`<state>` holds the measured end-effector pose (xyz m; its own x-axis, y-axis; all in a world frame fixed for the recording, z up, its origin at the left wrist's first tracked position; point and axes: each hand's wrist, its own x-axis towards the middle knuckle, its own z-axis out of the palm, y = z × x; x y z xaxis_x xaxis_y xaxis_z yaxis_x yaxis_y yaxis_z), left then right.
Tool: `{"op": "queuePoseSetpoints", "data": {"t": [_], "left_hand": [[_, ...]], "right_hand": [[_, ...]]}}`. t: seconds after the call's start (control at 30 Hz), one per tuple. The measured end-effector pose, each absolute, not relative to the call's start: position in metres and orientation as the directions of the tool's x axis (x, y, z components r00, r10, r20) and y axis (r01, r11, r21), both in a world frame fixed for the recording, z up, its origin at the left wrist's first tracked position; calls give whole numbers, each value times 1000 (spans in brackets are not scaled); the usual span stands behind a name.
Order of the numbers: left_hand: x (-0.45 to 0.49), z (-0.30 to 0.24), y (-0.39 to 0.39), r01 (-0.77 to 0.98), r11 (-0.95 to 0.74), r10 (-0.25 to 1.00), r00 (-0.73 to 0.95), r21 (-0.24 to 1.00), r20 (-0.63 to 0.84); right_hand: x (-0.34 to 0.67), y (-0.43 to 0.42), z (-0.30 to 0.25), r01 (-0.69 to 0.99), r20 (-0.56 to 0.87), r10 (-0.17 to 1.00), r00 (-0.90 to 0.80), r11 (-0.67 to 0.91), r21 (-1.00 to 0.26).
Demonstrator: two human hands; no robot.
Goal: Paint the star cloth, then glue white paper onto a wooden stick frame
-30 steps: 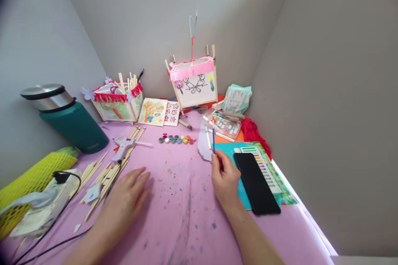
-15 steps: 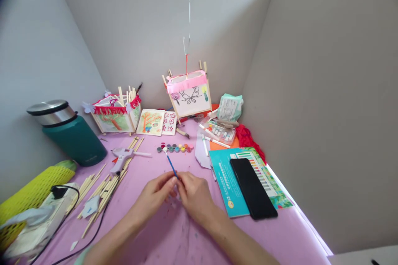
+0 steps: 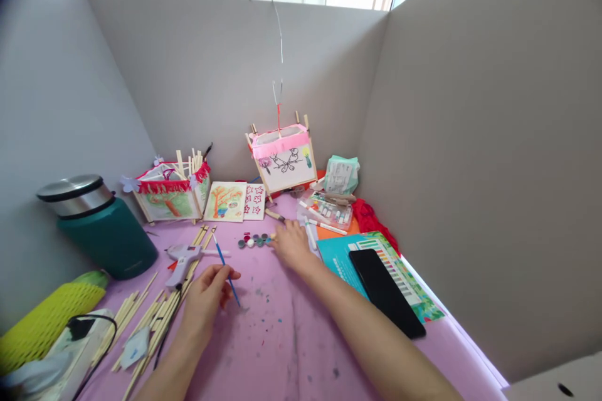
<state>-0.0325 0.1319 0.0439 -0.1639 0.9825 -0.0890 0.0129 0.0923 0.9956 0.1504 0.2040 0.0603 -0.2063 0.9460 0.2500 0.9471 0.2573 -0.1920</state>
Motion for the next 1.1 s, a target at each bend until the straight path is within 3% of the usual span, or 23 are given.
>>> {"op": "queuePoseSetpoints", "data": {"t": [0.33, 0.57, 0.7, 0.77, 0.83, 0.9, 1.0, 1.1], "left_hand": [[-23, 43, 127, 16, 126, 989, -85, 992, -124], [-22, 36, 128, 18, 122, 990, -80, 992, -120], [-24, 34, 129, -10, 114, 989, -94, 993, -115], [-28, 35, 130, -3, 95, 983, -159, 995, -94], [-32, 37, 131, 11, 66, 976, -209, 998, -62], [-34, 37, 131, 8, 48, 982, -183, 999, -46], [-32, 36, 131, -13, 69, 996, -58, 998, -69], [-29, 33, 130, 39, 103, 993, -56, 994, -101]], "right_hand": [[132, 245, 40, 954, 166, 953, -253, 274, -123], [126, 243, 59, 954, 180, 967, -182, 218, -204], [127, 207, 70, 886, 100, 948, -304, 319, -337], [127, 184, 71, 788, -20, 907, -421, 354, -504], [124, 163, 69, 584, -117, 847, -518, 251, -772], [120, 145, 66, 469, -68, 864, -498, 203, -860], [116, 128, 63, 546, 48, 918, -393, 276, -791], [125, 124, 63, 711, 51, 942, -332, 285, -643]]}}
